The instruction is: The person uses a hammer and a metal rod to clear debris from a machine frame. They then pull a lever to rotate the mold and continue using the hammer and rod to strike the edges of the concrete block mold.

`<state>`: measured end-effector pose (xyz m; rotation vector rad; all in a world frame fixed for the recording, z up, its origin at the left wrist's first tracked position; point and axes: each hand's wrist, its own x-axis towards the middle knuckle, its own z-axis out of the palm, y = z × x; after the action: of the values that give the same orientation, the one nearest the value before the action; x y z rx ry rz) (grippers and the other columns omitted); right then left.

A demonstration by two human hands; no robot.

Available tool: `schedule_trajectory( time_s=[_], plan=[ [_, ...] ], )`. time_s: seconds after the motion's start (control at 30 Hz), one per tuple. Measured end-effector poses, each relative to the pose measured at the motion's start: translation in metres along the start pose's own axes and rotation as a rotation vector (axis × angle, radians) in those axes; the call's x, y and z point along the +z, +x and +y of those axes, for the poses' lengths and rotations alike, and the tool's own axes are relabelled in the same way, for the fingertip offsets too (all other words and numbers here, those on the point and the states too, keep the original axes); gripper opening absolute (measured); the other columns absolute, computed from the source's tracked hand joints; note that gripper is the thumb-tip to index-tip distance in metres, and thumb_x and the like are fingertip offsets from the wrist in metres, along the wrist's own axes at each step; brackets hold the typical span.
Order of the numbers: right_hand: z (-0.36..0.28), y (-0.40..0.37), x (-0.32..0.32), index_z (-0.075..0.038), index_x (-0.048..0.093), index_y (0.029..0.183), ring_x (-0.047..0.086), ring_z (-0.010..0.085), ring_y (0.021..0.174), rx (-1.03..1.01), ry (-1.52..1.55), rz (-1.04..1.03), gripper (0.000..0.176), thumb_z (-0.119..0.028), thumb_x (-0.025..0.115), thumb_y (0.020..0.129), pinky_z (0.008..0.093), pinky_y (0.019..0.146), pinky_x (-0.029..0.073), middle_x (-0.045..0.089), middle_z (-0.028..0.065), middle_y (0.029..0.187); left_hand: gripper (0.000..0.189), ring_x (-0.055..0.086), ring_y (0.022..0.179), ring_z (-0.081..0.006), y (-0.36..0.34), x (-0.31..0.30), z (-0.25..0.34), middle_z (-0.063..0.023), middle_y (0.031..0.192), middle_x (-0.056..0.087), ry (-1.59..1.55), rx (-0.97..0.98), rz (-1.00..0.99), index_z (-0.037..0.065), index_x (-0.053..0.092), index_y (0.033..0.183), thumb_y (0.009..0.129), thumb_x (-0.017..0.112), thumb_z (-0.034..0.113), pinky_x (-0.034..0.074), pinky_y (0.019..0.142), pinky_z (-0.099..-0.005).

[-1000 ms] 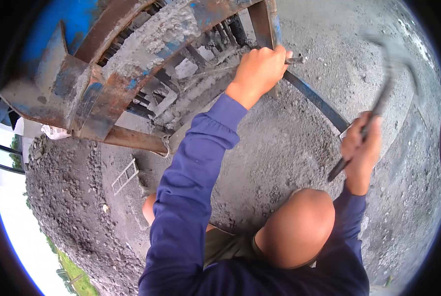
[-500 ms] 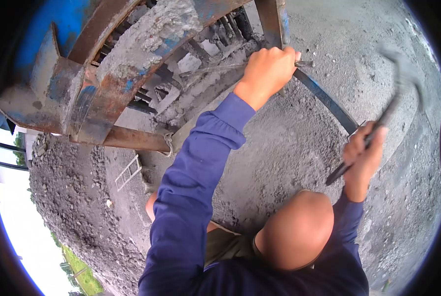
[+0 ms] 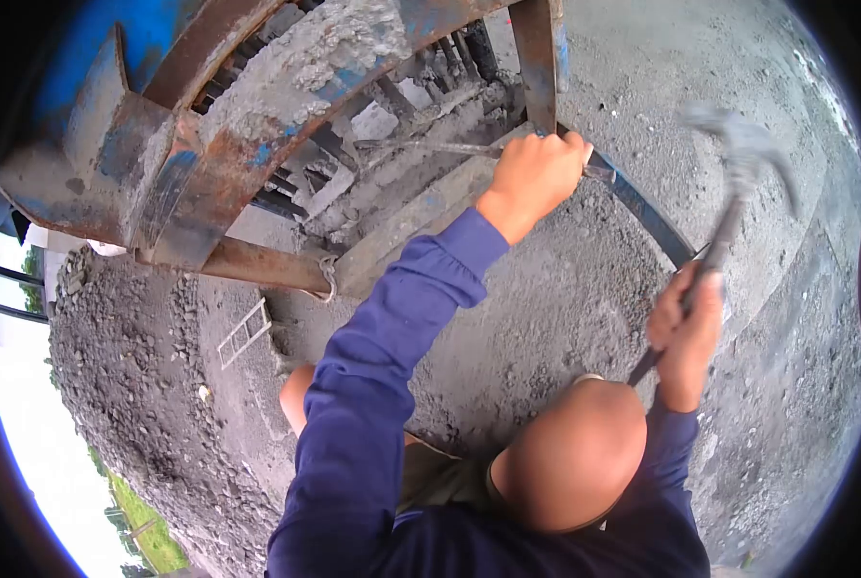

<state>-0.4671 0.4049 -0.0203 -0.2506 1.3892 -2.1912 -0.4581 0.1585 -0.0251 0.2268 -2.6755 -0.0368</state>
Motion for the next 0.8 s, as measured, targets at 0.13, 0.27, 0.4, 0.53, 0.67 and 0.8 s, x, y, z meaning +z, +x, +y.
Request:
schedule_trajectory(
  time_s=[0.13,0.27,0.4,0.53,0.67,0.8],
  plan=[
    [-0.034,0.005,-0.023,-0.012,0.041,0.088,0.024,0.0033,0.039,-0.269,0.217,0.158,0.038,-0.048,0.041,0.1,0.022,0.031,0.02,0.031,-0.0052,0.056,0.033,0.063,0.052,-0.0365,-0.009,-0.018,0.013,-0.0171,0.054,0.059,-0.049,0.034,0.058,0.004,0.053,0.074,0.096,0.05,0.028,0.05,0.045,-0.0461],
    [-0.046,-0.007,-0.035,-0.011,0.04,0.087,0.022,0.0031,0.038,-0.364,0.238,0.176,0.04,-0.048,0.039,0.1,0.0204,0.03,0.024,0.03,-0.0044,0.055,0.033,0.062,0.052,-0.0379,-0.005,-0.031,0.017,-0.0183,0.055,0.058,-0.058,0.012,0.051,0.003,0.053,0.074,0.096,0.05,0.027,0.05,0.045,-0.0467],
    [-0.045,-0.011,-0.036,-0.011,0.039,0.087,0.021,0.0036,0.038,-0.359,0.218,0.198,0.041,-0.05,0.041,0.1,0.0206,0.031,0.022,0.03,-0.0035,0.055,0.033,0.062,0.054,-0.04,0.011,-0.032,0.014,-0.0209,0.058,0.06,-0.075,-0.037,0.041,0.001,0.055,0.075,0.096,0.05,0.026,0.05,0.047,-0.0489],
    [-0.048,0.003,-0.028,-0.011,0.039,0.087,0.022,0.0038,0.038,-0.368,0.166,0.214,0.042,-0.051,0.042,0.099,0.021,0.032,0.021,0.03,-0.0036,0.056,0.032,0.062,0.055,-0.041,0.033,-0.025,0.008,-0.0224,0.061,0.061,-0.051,-0.118,0.077,0.001,0.058,0.076,0.095,0.051,0.025,0.05,0.05,-0.0499],
    [-0.022,0.018,-0.012,-0.012,0.042,0.087,0.025,0.0037,0.039,-0.262,0.304,0.132,0.04,-0.05,0.042,0.099,0.0213,0.034,0.021,0.033,-0.0049,0.056,0.031,0.063,0.059,-0.0413,0.051,-0.026,0.001,-0.0228,0.061,0.061,-0.042,-0.153,0.143,0.0,0.06,0.077,0.095,0.05,0.023,0.051,0.054,-0.0496],
    [-0.002,0.026,0.004,-0.011,0.045,0.088,0.029,0.0033,0.041,0.107,-0.099,-0.12,0.037,-0.045,0.039,0.101,0.0207,0.036,0.022,0.038,-0.0048,0.056,0.034,0.063,0.06,-0.0421,0.063,-0.009,0.001,-0.0239,0.063,0.062,-0.001,-0.201,0.127,0.0,0.062,0.075,0.095,0.049,0.024,0.051,0.055,-0.0501]
  ],
)
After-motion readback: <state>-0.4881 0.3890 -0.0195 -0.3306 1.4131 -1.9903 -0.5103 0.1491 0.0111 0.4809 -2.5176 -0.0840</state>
